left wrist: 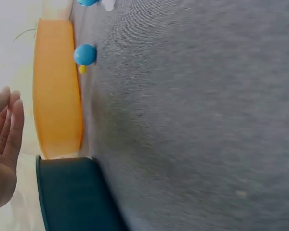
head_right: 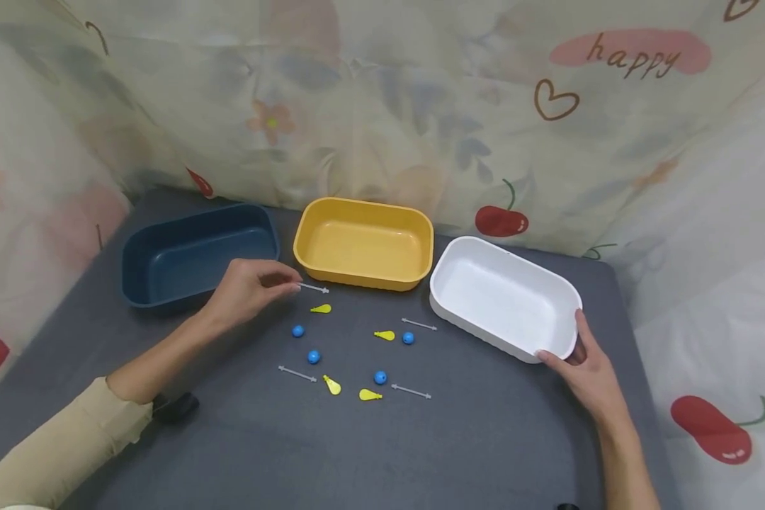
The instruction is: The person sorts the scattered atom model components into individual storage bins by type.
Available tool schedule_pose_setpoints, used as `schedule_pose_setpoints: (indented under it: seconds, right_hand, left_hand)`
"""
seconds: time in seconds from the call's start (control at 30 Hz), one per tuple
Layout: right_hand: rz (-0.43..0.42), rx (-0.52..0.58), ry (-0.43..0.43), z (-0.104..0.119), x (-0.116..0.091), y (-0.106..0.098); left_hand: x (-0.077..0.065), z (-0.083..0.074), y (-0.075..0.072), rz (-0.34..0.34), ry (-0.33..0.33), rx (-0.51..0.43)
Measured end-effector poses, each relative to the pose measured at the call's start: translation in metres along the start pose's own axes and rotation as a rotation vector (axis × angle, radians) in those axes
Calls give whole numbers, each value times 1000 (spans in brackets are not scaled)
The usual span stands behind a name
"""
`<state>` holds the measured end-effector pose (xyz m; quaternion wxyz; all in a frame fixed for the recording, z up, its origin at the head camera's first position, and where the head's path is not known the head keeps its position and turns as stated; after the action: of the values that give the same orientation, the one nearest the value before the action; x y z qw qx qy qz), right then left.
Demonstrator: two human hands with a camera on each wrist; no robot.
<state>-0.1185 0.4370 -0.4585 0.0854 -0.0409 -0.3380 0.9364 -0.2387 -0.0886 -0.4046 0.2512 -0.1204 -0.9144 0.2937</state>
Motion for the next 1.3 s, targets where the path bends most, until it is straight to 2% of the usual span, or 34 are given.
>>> schedule_pose_setpoints:
  seconds: [0.13, 0.3, 0.5, 0.67, 0.8, 1.0, 1.13, 1.3]
  right_hand:
    - [9, 0, 13, -3, 0, -1]
    - [71, -17, 23, -1, 3, -1]
    - [106, -63, 45, 1, 4, -2]
    - [98, -103, 54, 3, 4, -3]
    - [98, -97, 58, 3, 2, -3]
    - [87, -88, 51, 4, 0, -5]
    - [56, -106, 39, 7, 0, -5]
    - [-19, -110, -33, 11, 0, -8]
  left_hand:
    - [11, -6, 5, 13, 7, -27]
    - [25, -12, 10, 13, 3, -40]
    - [44, -21, 24, 48, 18, -58]
    - [57, -29, 40, 60, 37, -100]
    - [64, -33, 51, 69, 28, -136]
    - [70, -40, 60, 80, 24, -157]
    - [73, -43, 62, 90, 28, -151]
    - [79, -47, 68, 96, 31, -140]
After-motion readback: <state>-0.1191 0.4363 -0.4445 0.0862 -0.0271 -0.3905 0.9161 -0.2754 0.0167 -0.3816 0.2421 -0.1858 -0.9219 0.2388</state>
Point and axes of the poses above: each hand's wrist, its own x-axis towards the middle knuckle, its own y-axis out of the palm, z = x × y, the point moved 7 cm from there along x, towards the middle knuckle, and after that the axes turned 5 degrees about -z, right-handed, at the moved point
